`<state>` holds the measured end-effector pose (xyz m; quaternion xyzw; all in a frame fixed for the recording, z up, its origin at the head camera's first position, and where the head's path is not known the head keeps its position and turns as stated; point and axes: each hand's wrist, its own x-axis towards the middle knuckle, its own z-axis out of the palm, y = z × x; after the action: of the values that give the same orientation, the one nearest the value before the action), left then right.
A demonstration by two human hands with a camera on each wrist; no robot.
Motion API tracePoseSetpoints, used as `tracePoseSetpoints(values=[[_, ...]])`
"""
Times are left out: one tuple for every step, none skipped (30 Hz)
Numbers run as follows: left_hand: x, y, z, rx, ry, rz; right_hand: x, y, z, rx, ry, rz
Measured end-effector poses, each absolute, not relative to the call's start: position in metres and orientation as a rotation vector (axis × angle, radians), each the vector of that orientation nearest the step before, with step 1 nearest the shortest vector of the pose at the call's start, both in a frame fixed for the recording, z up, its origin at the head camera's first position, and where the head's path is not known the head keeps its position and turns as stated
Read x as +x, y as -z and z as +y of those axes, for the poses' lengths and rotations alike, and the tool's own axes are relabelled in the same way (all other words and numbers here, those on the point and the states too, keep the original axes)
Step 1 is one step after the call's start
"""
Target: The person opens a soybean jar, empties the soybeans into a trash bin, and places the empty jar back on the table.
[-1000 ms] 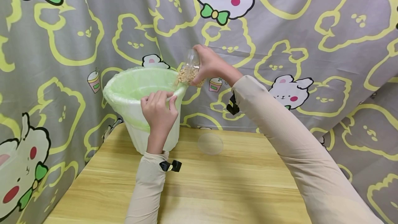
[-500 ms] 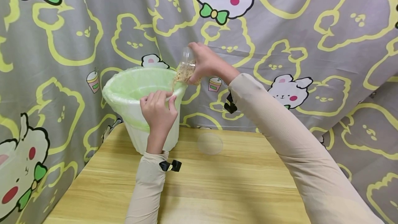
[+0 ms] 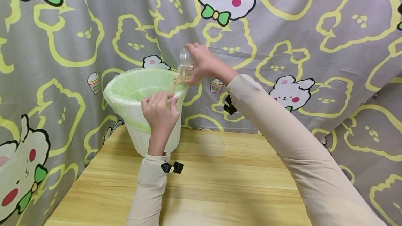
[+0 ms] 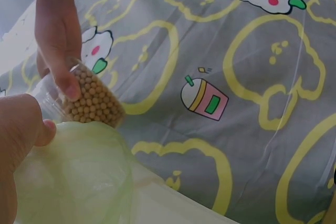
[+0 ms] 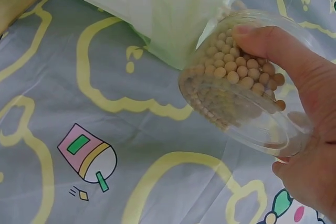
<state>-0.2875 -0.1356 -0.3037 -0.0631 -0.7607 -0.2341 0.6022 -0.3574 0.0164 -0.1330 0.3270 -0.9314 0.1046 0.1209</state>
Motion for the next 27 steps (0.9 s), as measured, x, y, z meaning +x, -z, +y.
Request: tracePoseSetpoints(values=[[-0.2875, 0.3038, -0.1356, -0.147, 0.542, -1.761, -0.3572, 0.1328, 0.0157, 0.957, -0.298, -2.719], [-0.2874, 0.3037, -0.1356, -0.148, 0.543, -1.760, -0.3571, 0.1326, 0.0151, 0.960, -0.291, -2.717], [-0.2877, 0.3040, -0.1357, -0.148, 0.543, -1.759, -0.3570, 0.1325, 0.0144, 0.961, -0.281, -2.716], [-0.2876, 0.3039, -0.1357, -0.149, 0.542, -1.758, -0.3572, 0.1325, 0.0138, 0.966, -0.276, -2.711], [-0.2873, 0.3039, -0.1356, -0.149, 0.542, -1.758, -0.3572, 0.1324, 0.0130, 0.970, -0.264, -2.710], [-0.2872, 0.3038, -0.1355, -0.150, 0.541, -1.757, -0.3573, 0.1323, 0.0123, 0.975, -0.250, -2.707], [-0.2870, 0.3038, -0.1355, -0.150, 0.540, -1.756, -0.3573, 0.1322, 0.0115, 0.980, -0.234, -2.702], [-0.2867, 0.3038, -0.1354, -0.150, 0.539, -1.755, -0.3574, 0.1322, 0.0108, 0.986, -0.219, -2.696], [-0.2867, 0.3039, -0.1354, -0.150, 0.539, -1.755, -0.3574, 0.1322, 0.0100, 0.991, -0.203, -2.689], [-0.2865, 0.3038, -0.1352, -0.151, 0.539, -1.755, -0.3575, 0.1321, 0.0094, 0.996, -0.186, -2.682], [-0.2865, 0.3039, -0.1352, -0.150, 0.539, -1.755, -0.3574, 0.1320, 0.0088, 1.000, -0.169, -2.678], [-0.2865, 0.3040, -0.1352, -0.150, 0.540, -1.755, -0.3573, 0.1318, 0.0083, 1.002, -0.150, -2.671], [-0.2867, 0.3040, -0.1353, -0.149, 0.540, -1.754, -0.3571, 0.1317, 0.0079, 1.004, -0.138, -2.668], [-0.2867, 0.3040, -0.1353, -0.149, 0.541, -1.753, -0.3569, 0.1315, 0.0075, 1.005, -0.126, -2.667], [-0.2867, 0.3040, -0.1353, -0.149, 0.540, -1.753, -0.3565, 0.1313, 0.0072, 1.007, -0.117, -2.667], [-0.2866, 0.3039, -0.1353, -0.149, 0.540, -1.752, -0.3562, 0.1311, 0.0069, 1.007, -0.108, -2.667], [-0.2865, 0.3039, -0.1353, -0.148, 0.539, -1.751, -0.3558, 0.1310, 0.0068, 1.007, -0.101, -2.669], [-0.2865, 0.3038, -0.1353, -0.148, 0.538, -1.750, -0.3555, 0.1308, 0.0067, 1.009, -0.092, -2.669], [-0.2865, 0.3038, -0.1353, -0.148, 0.537, -1.750, -0.3553, 0.1310, 0.0064, 1.012, -0.088, -2.669], [-0.2862, 0.3038, -0.1353, -0.149, 0.537, -1.750, -0.3551, 0.1312, 0.0062, 1.015, -0.081, -2.667], [-0.2863, 0.3038, -0.1353, -0.148, 0.536, -1.750, -0.3549, 0.1314, 0.0061, 1.019, -0.074, -2.661], [-0.2863, 0.3038, -0.1353, -0.148, 0.537, -1.749, -0.3548, 0.1317, 0.0060, 1.024, -0.067, -2.655], [-0.2863, 0.3038, -0.1353, -0.148, 0.537, -1.749, -0.3546, 0.1319, 0.0060, 1.030, -0.061, -2.647], [-0.2864, 0.3038, -0.1353, -0.149, 0.538, -1.748, -0.3545, 0.1323, 0.0060, 1.035, -0.056, -2.639], [-0.2864, 0.3037, -0.1353, -0.149, 0.539, -1.747, -0.3545, 0.1326, 0.0060, 1.040, -0.051, -2.632], [-0.2870, 0.3038, -0.1353, -0.148, 0.540, -1.746, -0.3544, 0.1329, 0.0060, 1.045, -0.046, -2.624], [-0.2871, 0.3038, -0.1353, -0.148, 0.541, -1.746, -0.3544, 0.1332, 0.0060, 1.050, -0.043, -2.617]])
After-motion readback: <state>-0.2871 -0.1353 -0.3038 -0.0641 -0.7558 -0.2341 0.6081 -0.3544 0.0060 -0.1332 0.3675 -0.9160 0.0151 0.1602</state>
